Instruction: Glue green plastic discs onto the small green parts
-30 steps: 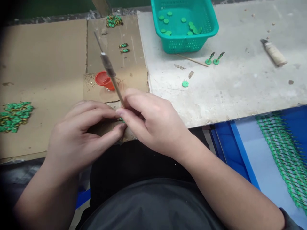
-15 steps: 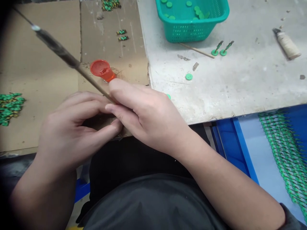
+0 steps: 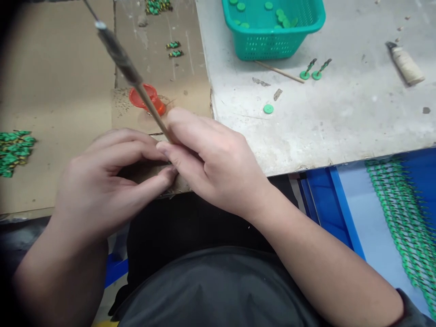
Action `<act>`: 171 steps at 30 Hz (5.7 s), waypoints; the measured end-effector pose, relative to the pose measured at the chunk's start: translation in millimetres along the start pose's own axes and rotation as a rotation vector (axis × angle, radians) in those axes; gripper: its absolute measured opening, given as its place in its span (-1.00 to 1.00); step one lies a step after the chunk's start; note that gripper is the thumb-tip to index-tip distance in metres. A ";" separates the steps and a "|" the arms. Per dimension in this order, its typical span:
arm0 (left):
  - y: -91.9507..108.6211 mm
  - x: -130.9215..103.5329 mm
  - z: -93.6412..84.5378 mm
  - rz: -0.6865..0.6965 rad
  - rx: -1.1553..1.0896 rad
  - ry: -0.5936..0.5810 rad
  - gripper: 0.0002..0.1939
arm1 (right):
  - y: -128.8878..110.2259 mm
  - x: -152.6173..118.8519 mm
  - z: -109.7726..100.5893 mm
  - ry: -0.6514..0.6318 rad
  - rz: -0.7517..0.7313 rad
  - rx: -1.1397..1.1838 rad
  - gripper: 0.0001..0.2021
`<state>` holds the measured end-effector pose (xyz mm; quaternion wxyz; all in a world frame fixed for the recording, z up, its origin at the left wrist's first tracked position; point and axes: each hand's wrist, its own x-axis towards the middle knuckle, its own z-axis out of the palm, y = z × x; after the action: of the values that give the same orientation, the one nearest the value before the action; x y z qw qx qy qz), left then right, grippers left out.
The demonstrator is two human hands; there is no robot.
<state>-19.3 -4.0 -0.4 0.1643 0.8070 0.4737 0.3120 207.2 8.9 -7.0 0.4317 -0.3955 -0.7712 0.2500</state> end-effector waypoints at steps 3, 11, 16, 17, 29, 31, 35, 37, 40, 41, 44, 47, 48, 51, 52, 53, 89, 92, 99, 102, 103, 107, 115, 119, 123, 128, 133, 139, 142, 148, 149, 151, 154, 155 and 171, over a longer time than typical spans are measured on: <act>0.8 -0.2 2.0 -0.016 0.005 0.008 -0.98 | 0.8 -0.7 1.9 0.025 -0.051 -0.006 -0.84; 2.5 0.2 1.0 -0.020 0.008 0.007 -0.96 | 2.8 0.3 5.9 0.020 -0.103 0.011 -0.86; 2.0 -1.1 0.4 -0.031 0.007 0.004 -0.95 | 2.0 -0.8 5.0 0.011 -0.091 -0.013 -0.85; 2.2 -1.2 0.4 -0.034 0.007 0.001 -0.94 | 1.8 -0.5 5.1 0.009 -0.095 -0.016 -0.84; 4.3 0.3 1.8 -0.043 0.018 0.000 -0.92 | -1.2 8.6 4.9 -0.023 -0.143 0.004 -0.72; 4.0 0.3 2.2 -0.045 0.016 0.002 -0.91 | -1.5 8.5 5.2 -0.026 -0.144 0.016 -0.73; 3.3 0.9 1.8 -0.049 -0.005 -0.004 -0.88 | -0.2 9.5 7.3 -0.052 -0.149 0.047 -0.74; 2.9 1.1 1.7 -0.049 -0.009 -0.001 -0.89 | 0.8 10.2 8.7 -0.053 -0.164 0.057 -0.74; 2.2 0.9 1.4 -0.058 -0.022 0.001 -0.91 | 0.4 8.7 9.5 -0.030 -0.141 0.064 -0.74; 2.0 0.7 1.3 -0.067 -0.028 -0.001 -0.92 | -0.2 6.9 8.8 -0.008 -0.108 0.060 -0.74; 1.8 -0.4 0.3 -0.090 -0.035 -0.014 -0.93 | -1.4 -2.3 2.0 0.140 0.029 0.068 -0.79; 3.0 -2.1 -1.4 -0.090 -0.027 -0.033 -0.92 | 1.0 -13.9 -10.8 0.277 0.152 0.126 -0.84; 3.9 -2.9 -2.2 -0.089 -0.019 -0.036 -0.90 | 2.5 -17.4 -15.2 0.295 0.176 0.145 -0.85; 7.8 -5.7 -4.9 -0.082 0.025 -0.024 -0.85 | 7.2 -25.5 -24.5 0.314 0.201 0.204 -0.84; 9.4 -6.5 -6.1 -0.071 0.044 -0.014 -0.84 | 8.6 -27.4 -25.7 0.319 0.206 0.228 -0.83; 11.1 -7.2 -7.2 -0.055 0.058 -0.003 -0.83 | 9.8 -29.0 -26.2 0.321 0.213 0.251 -0.83; 93.7 25.4 -54.6 -0.460 -0.746 0.192 -0.78 | 5.2 -26.3 -32.5 0.209 0.336 0.461 -0.68; 98.3 30.5 -56.6 -0.443 -0.712 0.172 -0.84 | 5.0 -26.3 -33.9 0.198 0.337 0.464 -0.68; 106.4 37.7 -63.2 -0.398 -0.626 0.146 -0.86 | 6.6 -26.6 -34.7 0.182 0.338 0.460 -0.66; 107.5 39.5 -64.8 -0.387 -0.594 0.134 -0.86 | 7.1 -26.6 -35.0 0.178 0.334 0.457 -0.67; 107.7 40.0 -65.3 -0.383 -0.581 0.130 -0.85 | 7.1 -26.5 -35.2 0.178 0.334 0.456 -0.67; 107.6 40.7 -67.9 -0.356 -0.555 0.117 -0.83 | 6.8 -26.4 -34.5 0.176 0.337 0.452 -0.66; 108.2 39.7 -74.2 -0.299 -0.515 0.114 -0.74 | 7.8 -28.2 -30.9 0.181 0.348 0.452 -0.61; 111.8 37.2 -77.6 -0.277 -0.500 0.126 -0.73 | 8.6 -26.7 -27.2 0.185 0.348 0.463 -0.61; 111.4 33.6 -75.6 -0.288 -0.433 0.131 -0.70 | 7.2 -28.8 -28.4 0.213 0.354 0.453 -0.59; 94.9 55.2 -39.2 -0.220 -0.236 0.052 -0.70 | 13.0 -50.3 -56.0 0.317 0.403 0.403 -0.60; 87.2 121.0 33.3 -0.091 -0.158 -0.074 -0.74 | 30.5 -74.0 -98.2 0.443 0.457 0.379 -0.62; 103.6 212.6 114.7 0.017 -0.001 -0.143 -0.74 | 47.5 -87.6 -125.6 0.500 0.481 0.406 -0.65; 114.0 243.1 139.4 0.049 0.092 -0.147 -0.71 | 51.7 -94.5 -133.1 0.521 0.490 0.423 -0.67; 122.0 259.4 148.7 0.017 0.175 -0.137 -0.69 | 57.8 -104.5 -145.6 0.560 0.515 0.465 -0.71; 123.2 257.4 143.7 0.007 0.164 -0.126 -0.70 | 58.1 -104.5 -146.8 0.563 0.521 0.471 -0.71; 127.3 248.6 128.0 -0.016 0.115 -0.095 -0.68 | 57.2 -102.7 -148.4 0.561 0.532 0.478 -0.72; 136.1 219.5 94.6 -0.072 -0.010 -0.073 -0.56 | 49.1 -95.9 -148.0 0.538 0.544 0.479 -0.73; 139.1 204.9 83.2 -0.094 -0.062 -0.097 -0.54 | 44.1 -93.0 -146.7 0.523 0.545 0.477 -0.74; 121.9 30.1 36.1 -0.482 -0.687 -0.470 -0.56 | -12.4 -69.9 -84.2 0.218 0.072 -0.004 -0.57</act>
<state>95.9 -37.4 51.4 0.5920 0.6217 0.4667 0.2126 297.1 -52.1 11.6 0.5031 -0.4485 -0.7054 0.2195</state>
